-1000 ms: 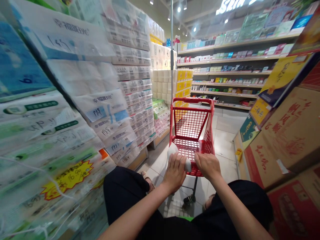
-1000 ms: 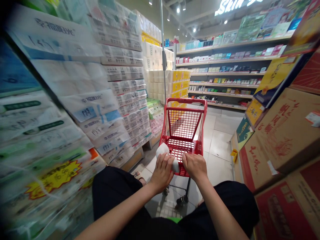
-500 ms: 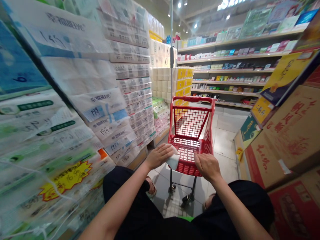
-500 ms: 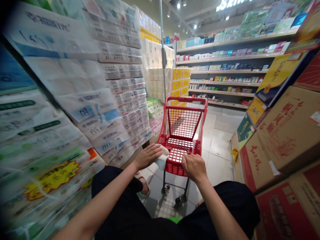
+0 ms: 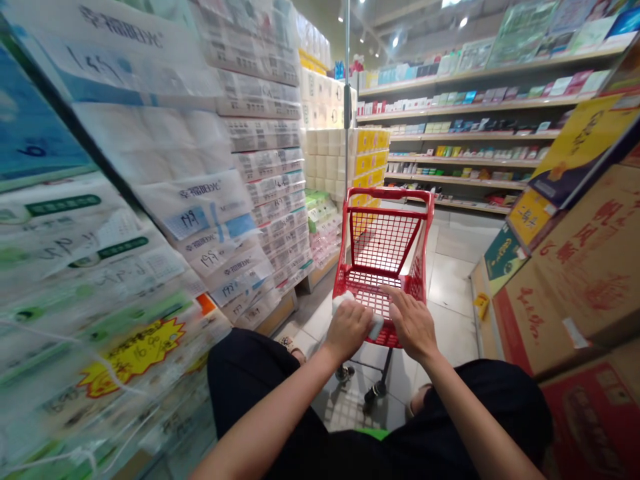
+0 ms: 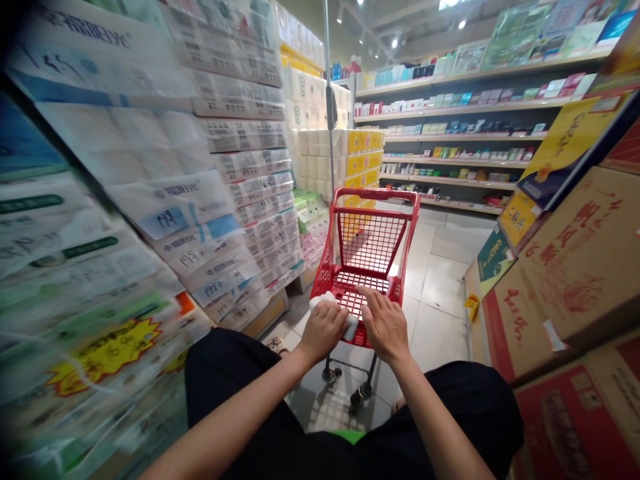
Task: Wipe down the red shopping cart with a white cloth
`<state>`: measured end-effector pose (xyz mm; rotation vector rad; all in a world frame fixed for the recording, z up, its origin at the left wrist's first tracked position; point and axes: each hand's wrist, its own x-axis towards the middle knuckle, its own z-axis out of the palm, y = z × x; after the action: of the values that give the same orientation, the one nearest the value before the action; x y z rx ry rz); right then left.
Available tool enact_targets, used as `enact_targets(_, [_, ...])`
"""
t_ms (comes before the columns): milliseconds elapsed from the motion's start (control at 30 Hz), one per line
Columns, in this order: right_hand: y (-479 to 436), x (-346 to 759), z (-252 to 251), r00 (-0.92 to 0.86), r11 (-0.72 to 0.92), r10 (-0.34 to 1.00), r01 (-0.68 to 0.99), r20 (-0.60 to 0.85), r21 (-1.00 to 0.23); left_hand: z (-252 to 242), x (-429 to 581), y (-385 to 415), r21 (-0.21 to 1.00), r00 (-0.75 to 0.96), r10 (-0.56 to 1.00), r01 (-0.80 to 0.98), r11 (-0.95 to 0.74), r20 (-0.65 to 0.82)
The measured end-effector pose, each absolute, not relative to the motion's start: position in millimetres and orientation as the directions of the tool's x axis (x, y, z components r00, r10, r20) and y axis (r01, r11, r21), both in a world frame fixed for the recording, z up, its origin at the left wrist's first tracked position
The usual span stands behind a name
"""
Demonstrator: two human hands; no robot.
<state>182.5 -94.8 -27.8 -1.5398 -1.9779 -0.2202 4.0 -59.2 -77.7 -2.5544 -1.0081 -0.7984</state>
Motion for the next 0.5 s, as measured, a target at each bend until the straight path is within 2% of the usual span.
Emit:
enact_targets(267, [-88,192,-34,-0.102,0.335,0.823,0.882,0.559,-0.332,-82,84,-72,-0.090,0.643,0.532,0.679,-0.728,0.551])
enact_targets(500, [-92,196,-32,-0.173,0.351,0.851,0.889,0.495,-0.294,-68,46,-60,-0.122,0.741,0.468,0.585,-0.802,0.481])
